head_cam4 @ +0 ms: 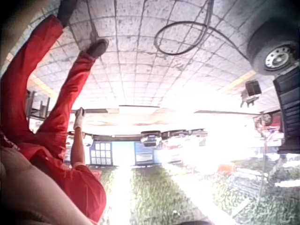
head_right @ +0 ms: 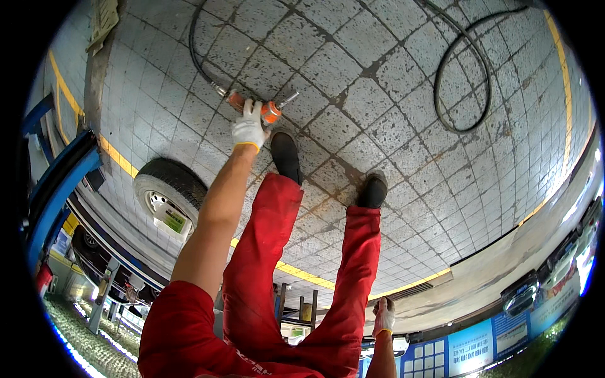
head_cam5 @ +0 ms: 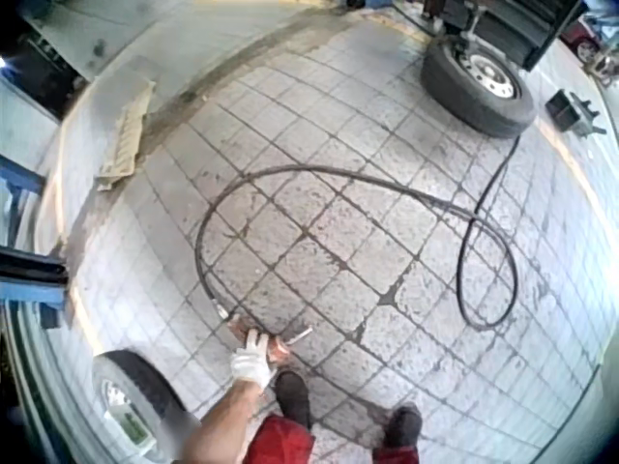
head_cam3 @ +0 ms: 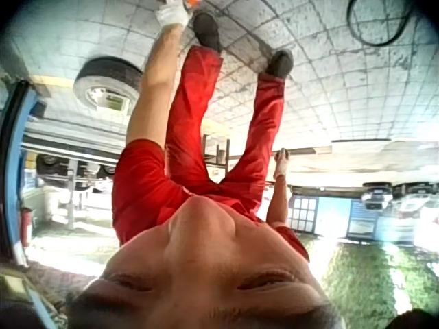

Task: The person uses a pneumatic impact wrench to remove bolts from the underside of a vehicle. They detach a large metal underbody panel and place it on the floor. The person then picks up the panel and scrapes off debris from its surface with their gloved hands.

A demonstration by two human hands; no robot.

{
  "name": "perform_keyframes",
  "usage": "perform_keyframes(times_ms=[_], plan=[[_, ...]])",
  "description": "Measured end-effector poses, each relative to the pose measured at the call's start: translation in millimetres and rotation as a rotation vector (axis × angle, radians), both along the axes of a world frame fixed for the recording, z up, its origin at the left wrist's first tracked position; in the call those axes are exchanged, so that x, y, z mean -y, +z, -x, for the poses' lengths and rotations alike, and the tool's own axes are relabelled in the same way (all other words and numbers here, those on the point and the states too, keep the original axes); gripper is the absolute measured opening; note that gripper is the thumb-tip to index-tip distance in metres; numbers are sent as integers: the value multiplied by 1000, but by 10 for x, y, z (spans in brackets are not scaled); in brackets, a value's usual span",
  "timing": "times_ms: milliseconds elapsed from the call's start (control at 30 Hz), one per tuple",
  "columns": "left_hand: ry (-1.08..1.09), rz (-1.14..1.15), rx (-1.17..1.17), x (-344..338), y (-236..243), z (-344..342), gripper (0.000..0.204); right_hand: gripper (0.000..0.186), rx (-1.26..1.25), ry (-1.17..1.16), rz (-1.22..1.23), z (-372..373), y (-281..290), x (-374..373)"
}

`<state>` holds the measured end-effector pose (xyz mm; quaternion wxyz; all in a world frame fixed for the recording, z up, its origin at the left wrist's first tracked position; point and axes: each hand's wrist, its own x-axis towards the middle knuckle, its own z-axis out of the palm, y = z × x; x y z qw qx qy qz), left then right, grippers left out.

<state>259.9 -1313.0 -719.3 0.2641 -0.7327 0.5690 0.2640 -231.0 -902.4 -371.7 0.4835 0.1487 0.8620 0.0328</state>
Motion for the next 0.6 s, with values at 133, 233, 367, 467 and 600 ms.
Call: perform_keyframes(times_ms=[133, 233, 367, 467, 600], plan=[[-1, 12, -105, 134, -223, -142, 90, 31, -35, -68, 32, -83, -37, -19], [15, -34, -140, 163, -193, -186, 88, 31, -46, -91, 62, -98, -76, 72], [65, -23, -223, 128, 418, -74, 88, 35, -13, -39, 156, 44, -5, 445], [44, 66, -356, -20, 1295, 312, 87, 42, 10, 4, 343, 66, 83, 912], [155, 90, -704, -226, 3083, 813, 89, 69, 237, 370, 638, -315, 426, 1925]])
